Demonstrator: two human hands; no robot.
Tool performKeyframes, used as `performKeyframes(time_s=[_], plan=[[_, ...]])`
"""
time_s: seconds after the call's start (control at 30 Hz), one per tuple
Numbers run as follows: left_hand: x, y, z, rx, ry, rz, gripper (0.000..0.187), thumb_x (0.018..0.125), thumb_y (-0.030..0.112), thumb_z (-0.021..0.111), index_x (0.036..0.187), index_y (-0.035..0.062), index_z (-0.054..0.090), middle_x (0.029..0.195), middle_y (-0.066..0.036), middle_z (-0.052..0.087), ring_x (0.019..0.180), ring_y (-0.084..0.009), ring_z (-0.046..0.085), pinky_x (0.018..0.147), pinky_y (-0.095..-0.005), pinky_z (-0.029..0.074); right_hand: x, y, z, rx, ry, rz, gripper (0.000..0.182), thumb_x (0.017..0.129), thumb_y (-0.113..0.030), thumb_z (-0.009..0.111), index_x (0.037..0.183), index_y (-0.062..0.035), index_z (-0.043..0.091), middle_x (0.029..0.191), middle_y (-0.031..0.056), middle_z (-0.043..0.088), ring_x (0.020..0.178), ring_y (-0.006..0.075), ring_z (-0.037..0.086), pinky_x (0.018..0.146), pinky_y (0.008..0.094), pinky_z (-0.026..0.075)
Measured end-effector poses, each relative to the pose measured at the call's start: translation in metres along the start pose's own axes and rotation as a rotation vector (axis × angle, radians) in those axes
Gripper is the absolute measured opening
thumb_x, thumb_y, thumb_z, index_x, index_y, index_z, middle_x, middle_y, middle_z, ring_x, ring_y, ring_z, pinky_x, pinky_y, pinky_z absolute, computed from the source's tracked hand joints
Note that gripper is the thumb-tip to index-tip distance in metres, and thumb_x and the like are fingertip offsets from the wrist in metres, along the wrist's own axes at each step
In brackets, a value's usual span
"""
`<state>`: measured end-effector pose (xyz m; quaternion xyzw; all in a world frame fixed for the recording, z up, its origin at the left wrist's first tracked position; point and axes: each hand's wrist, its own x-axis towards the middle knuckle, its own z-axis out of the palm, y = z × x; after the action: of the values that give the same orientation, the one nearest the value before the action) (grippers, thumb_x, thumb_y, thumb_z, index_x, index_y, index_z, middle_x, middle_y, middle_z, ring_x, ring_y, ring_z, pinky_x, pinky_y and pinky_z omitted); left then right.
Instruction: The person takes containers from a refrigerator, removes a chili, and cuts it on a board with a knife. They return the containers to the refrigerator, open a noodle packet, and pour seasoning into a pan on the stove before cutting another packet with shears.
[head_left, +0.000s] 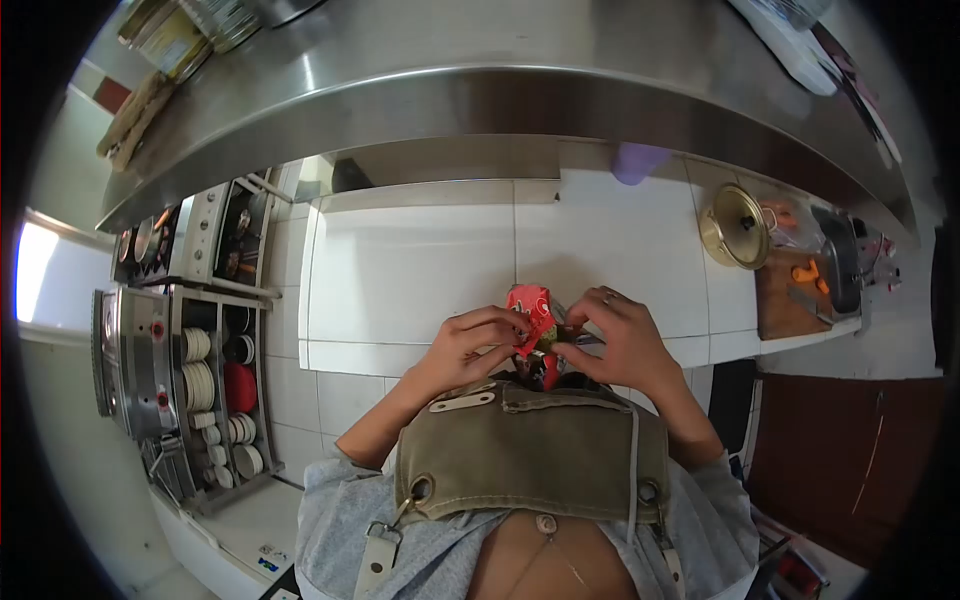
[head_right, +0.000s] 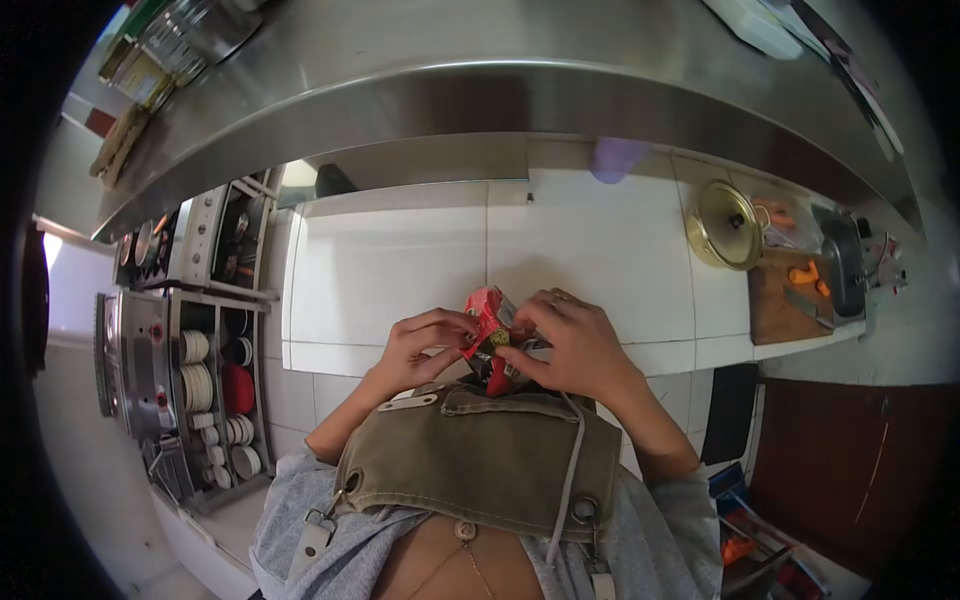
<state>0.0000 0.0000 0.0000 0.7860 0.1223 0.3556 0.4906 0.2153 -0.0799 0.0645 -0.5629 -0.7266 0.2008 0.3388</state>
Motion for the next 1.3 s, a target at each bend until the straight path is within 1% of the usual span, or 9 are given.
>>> performKeyframes(time_s=[0.17, 0.37, 0.43, 0.5, 0.53, 0.67, 0.87, 1.07, 1.3], plan=[[0.010, 0.012, 0.002, 0.168, -0.121, 0.046, 0.010, 0.072, -0.004, 0.063, 0.080, 0.0019, 0.060, 0.092, -0.009, 0.064, 0.084, -0.0235, 0.064, 0.071, -0.0298, 0.054, 0.009, -0.010, -0.011, -0.266, -0.121, 0.143, 0.013, 0.069, -0.013, 0.061, 0.075, -0.0073, 0.051, 0.068, 0.0056, 0.060, 0.065, 0.0220, 0.061, 0.056, 0.0355, 0.047], [-0.005, 0.007, 0.001, 0.055, 0.032, -0.016, 0.010, 0.074, -0.005, 0.062, 0.081, 0.0014, 0.061, 0.088, -0.010, 0.066, 0.085, -0.0231, 0.066, 0.072, -0.0315, 0.054, 0.004, 0.002, -0.032, -0.092, -0.003, 0.270, 0.012, 0.070, -0.008, 0.061, 0.075, -0.0056, 0.051, 0.068, 0.0068, 0.060, 0.063, 0.0230, 0.062, 0.056, 0.0330, 0.048], [-0.005, 0.007, 0.004, 0.063, 0.044, -0.054, 0.010, 0.074, -0.006, 0.062, 0.081, 0.0008, 0.060, 0.089, -0.010, 0.066, 0.086, -0.0226, 0.065, 0.073, -0.0313, 0.054, 0.006, -0.008, -0.032, -0.082, -0.022, 0.287, 0.012, 0.070, -0.007, 0.062, 0.078, -0.0057, 0.053, 0.088, 0.0099, 0.062, 0.080, 0.0249, 0.062, 0.068, 0.0341, 0.048], [-0.005, 0.002, 0.006, 0.029, 0.075, -0.114, 0.011, 0.073, -0.007, 0.062, 0.080, 0.0000, 0.060, 0.089, -0.012, 0.066, 0.087, -0.0227, 0.065, 0.074, -0.0305, 0.053, 0.007, -0.015, -0.031, -0.155, -0.011, -0.029, 0.015, 0.070, -0.008, 0.062, 0.084, -0.0076, 0.057, 0.112, 0.0117, 0.054, 0.104, 0.0304, 0.052, 0.085, 0.0387, 0.044], [-0.004, 0.001, 0.007, 0.028, 0.075, -0.112, 0.011, 0.073, -0.007, 0.062, 0.080, 0.0000, 0.060, 0.089, -0.012, 0.066, 0.087, -0.0227, 0.065, 0.074, -0.0305, 0.053, 0.006, -0.019, -0.030, -0.103, -0.116, -0.013, 0.015, 0.071, -0.009, 0.062, 0.086, -0.0096, 0.061, 0.129, 0.0100, 0.043, 0.120, 0.0355, 0.036, 0.098, 0.0462, 0.033], [-0.003, -0.001, 0.005, 0.007, 0.110, -0.123, 0.009, 0.073, -0.008, 0.061, 0.079, -0.0011, 0.059, 0.089, -0.013, 0.066, 0.087, -0.0227, 0.065, 0.076, -0.0298, 0.052, 0.000, -0.019, -0.017, -0.223, -0.214, -0.033, 0.007, 0.072, -0.012, 0.064, 0.079, -0.0124, 0.064, 0.135, 0.0048, 0.040, 0.126, 0.0341, 0.030, 0.104, 0.0571, 0.019], [-0.017, -0.025, -0.003, -0.300, 0.373, -0.355, 0.008, 0.079, -0.010, 0.058, 0.081, -0.0020, 0.056, 0.092, -0.014, 0.064, 0.087, -0.0166, 0.062, 0.075, -0.0286, 0.051, -0.011, -0.012, -0.020, -0.228, -0.191, -0.069, 0.002, 0.076, -0.016, 0.065, 0.077, -0.0167, 0.064, 0.132, -0.0023, 0.042, 0.127, 0.0319, 0.029, 0.105, 0.0574, 0.017], [-0.008, -0.040, -0.006, -0.353, 0.403, -0.397, 0.008, 0.079, -0.007, 0.061, 0.082, -0.0021, 0.055, 0.094, -0.012, 0.064, 0.086, -0.0134, 0.061, 0.077, -0.0261, 0.050, -0.016, 0.010, -0.004, -0.140, -0.082, -0.001, 0.010, 0.077, -0.016, 0.064, 0.087, -0.0135, 0.065, 0.133, 0.0066, 0.039, 0.121, 0.0340, 0.034, 0.101, 0.0487, 0.028], [0.035, -0.053, -0.010, 0.151, 0.302, -0.258, 0.009, 0.076, -0.001, 0.066, 0.081, -0.0020, 0.059, 0.084, -0.011, 0.065, 0.081, -0.0157, 0.062, 0.073, -0.0274, 0.047, -0.059, 0.007, 0.017, -0.060, 0.299, 0.282, 0.034, 0.080, -0.012, 0.061, 0.114, -0.0124, 0.055, 0.134, 0.0170, 0.034, 0.110, 0.0368, 0.044, 0.091, 0.0426, 0.040]])
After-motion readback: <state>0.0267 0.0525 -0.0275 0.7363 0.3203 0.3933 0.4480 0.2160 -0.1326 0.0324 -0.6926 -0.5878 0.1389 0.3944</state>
